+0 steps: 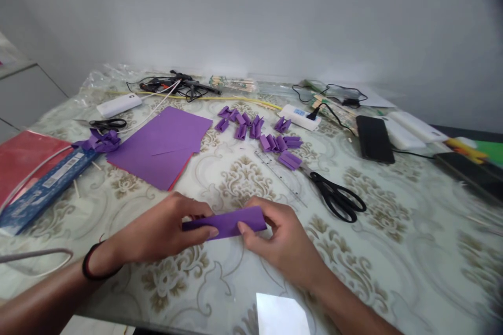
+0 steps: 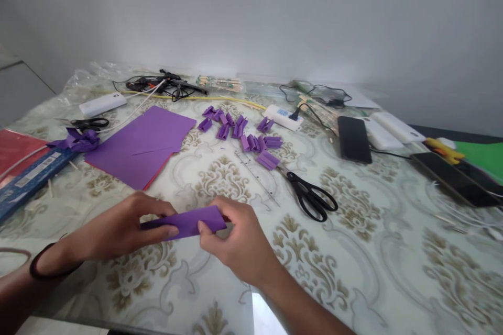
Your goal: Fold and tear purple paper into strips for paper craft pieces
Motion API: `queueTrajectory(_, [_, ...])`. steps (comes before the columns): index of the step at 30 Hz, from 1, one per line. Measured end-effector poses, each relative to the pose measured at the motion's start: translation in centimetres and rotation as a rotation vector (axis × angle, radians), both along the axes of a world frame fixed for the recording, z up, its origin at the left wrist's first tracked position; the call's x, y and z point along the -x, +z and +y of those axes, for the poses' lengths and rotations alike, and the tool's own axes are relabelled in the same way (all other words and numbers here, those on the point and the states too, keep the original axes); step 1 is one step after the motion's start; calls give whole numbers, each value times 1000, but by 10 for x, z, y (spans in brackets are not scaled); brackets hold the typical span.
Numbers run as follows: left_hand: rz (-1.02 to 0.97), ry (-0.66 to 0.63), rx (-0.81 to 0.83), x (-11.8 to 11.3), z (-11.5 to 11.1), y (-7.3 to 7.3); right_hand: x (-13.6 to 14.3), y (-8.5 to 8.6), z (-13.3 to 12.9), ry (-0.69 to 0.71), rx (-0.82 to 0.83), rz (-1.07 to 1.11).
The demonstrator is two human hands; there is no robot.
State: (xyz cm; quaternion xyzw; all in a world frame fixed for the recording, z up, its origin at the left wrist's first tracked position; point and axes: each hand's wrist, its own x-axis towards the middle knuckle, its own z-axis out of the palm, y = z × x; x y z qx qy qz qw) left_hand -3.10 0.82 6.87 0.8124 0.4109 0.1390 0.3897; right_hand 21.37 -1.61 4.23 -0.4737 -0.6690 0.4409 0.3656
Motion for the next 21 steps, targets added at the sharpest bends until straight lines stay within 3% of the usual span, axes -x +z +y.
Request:
queueTrajectory(3, [44,-31,31,-1,-1,-5,4,-2,-1,22,69,37])
queueTrajectory(10, [-33,21,72,-5,-2,-5,10,-15,-2,23,409,325])
queueTrajectory(21, [60,-45,56,-10,-4,-8,10,-8,-3,9,401,181])
